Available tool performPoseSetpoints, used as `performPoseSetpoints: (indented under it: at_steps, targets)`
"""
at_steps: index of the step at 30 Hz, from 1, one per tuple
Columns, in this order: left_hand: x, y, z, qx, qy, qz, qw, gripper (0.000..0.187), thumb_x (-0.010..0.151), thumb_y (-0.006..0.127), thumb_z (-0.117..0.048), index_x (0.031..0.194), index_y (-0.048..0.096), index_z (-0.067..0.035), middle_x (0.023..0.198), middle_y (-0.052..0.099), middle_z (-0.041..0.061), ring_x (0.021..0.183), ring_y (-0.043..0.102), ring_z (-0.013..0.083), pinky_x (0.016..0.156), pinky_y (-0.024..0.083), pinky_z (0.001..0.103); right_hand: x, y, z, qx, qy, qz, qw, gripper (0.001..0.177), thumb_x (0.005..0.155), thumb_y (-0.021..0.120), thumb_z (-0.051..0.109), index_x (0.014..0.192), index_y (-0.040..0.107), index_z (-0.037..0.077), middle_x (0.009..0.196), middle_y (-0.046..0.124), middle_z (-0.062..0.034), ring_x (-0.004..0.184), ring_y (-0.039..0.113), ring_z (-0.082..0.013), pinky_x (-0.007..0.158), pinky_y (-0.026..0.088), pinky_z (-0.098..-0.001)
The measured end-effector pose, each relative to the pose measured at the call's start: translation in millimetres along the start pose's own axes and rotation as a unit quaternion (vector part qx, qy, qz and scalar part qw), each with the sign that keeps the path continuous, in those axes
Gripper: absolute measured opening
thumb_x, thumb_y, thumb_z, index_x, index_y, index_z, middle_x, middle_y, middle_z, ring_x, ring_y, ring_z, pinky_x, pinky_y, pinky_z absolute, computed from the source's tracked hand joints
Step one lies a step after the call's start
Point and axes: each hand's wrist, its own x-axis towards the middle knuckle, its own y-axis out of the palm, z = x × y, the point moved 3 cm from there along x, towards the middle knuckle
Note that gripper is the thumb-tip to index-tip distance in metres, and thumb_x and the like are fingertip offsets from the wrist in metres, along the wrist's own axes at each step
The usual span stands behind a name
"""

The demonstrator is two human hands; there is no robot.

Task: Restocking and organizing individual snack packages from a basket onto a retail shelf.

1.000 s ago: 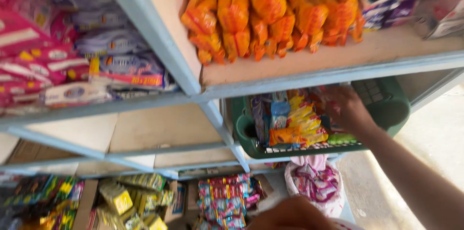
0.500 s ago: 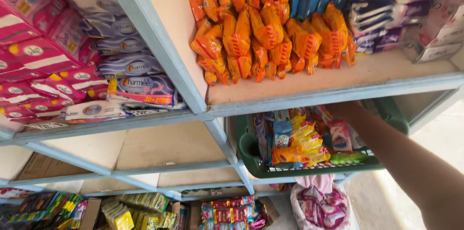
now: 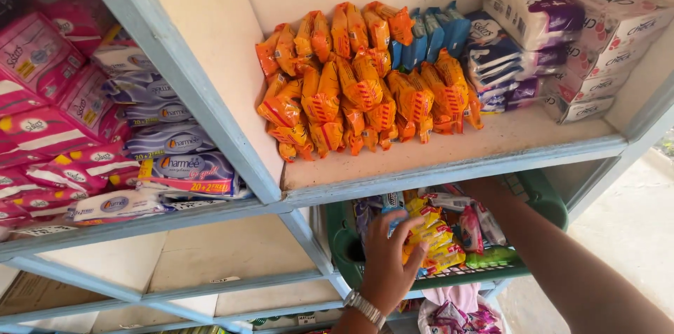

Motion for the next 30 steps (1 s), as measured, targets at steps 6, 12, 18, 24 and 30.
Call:
performPoseSetpoints:
  at_steps: [6, 12, 18, 24, 30]
  targets:
    - [6, 18, 46, 0.281, 0.081, -0.093, 0.952, 0.063, 0.094, 0.072, -0.036, 0.149, 0.051, -0.014, 0.157, 0.036, 0.018, 0.146, 0.028, 0.0454, 0.116, 0.018, 0.064, 50, 1, 5, -0.006, 0.018, 0.033, 0.999, 0.059, 0.096, 0.059, 0.035, 0.150, 0.042, 0.017, 0.153, 0.040, -0.0132, 0.140, 0.039, -0.0339, 0.113, 0.031, -0.0480]
    - [-4, 29, 66, 0.273, 0.043, -0.079, 0.958, 0.063, 0.096, 0.067, -0.041, 0.152, 0.050, -0.016, 0.161, 0.032, 0.017, 0.149, 0.023, 0.0440, 0.116, 0.010, 0.067, 53, 19, 14, -0.015, 0.053, 0.083, 0.995, 0.060, 0.098, 0.056, 0.037, 0.152, 0.038, 0.019, 0.156, 0.036, -0.0115, 0.142, 0.035, -0.0321, 0.116, 0.028, -0.0471]
    - [-2, 31, 66, 0.303, 0.091, -0.067, 0.946, 0.054, 0.094, 0.068, -0.036, 0.144, 0.057, -0.018, 0.157, 0.040, 0.014, 0.148, 0.029, 0.0385, 0.116, 0.013, 0.066, 51, 31, 19, -0.025, 0.077, 0.105, 0.991, 0.061, 0.100, 0.054, 0.040, 0.154, 0.035, 0.021, 0.159, 0.032, -0.0097, 0.145, 0.032, -0.0303, 0.118, 0.025, -0.0461]
    - [-3, 31, 68, 0.285, 0.075, -0.068, 0.953, 0.052, 0.092, 0.069, -0.034, 0.140, 0.059, -0.018, 0.155, 0.041, 0.015, 0.146, 0.031, 0.0382, 0.115, 0.015, 0.066, 38, 66, 22, -0.035, 0.094, 0.140, 0.985, 0.061, 0.102, 0.051, 0.043, 0.156, 0.032, 0.023, 0.163, 0.028, -0.0080, 0.148, 0.028, -0.0285, 0.120, 0.022, -0.0451]
    - [-3, 32, 71, 0.281, 0.077, -0.074, 0.954, 0.050, 0.093, 0.069, -0.035, 0.138, 0.060, -0.017, 0.153, 0.042, 0.016, 0.144, 0.032, 0.0380, 0.114, 0.015, 0.066, 7, 162, -17, -0.098, -0.049, 0.017, 0.994, 0.062, 0.097, 0.061, 0.037, 0.153, 0.044, 0.017, 0.158, 0.045, -0.0095, 0.143, 0.043, -0.0290, 0.117, 0.035, -0.0425]
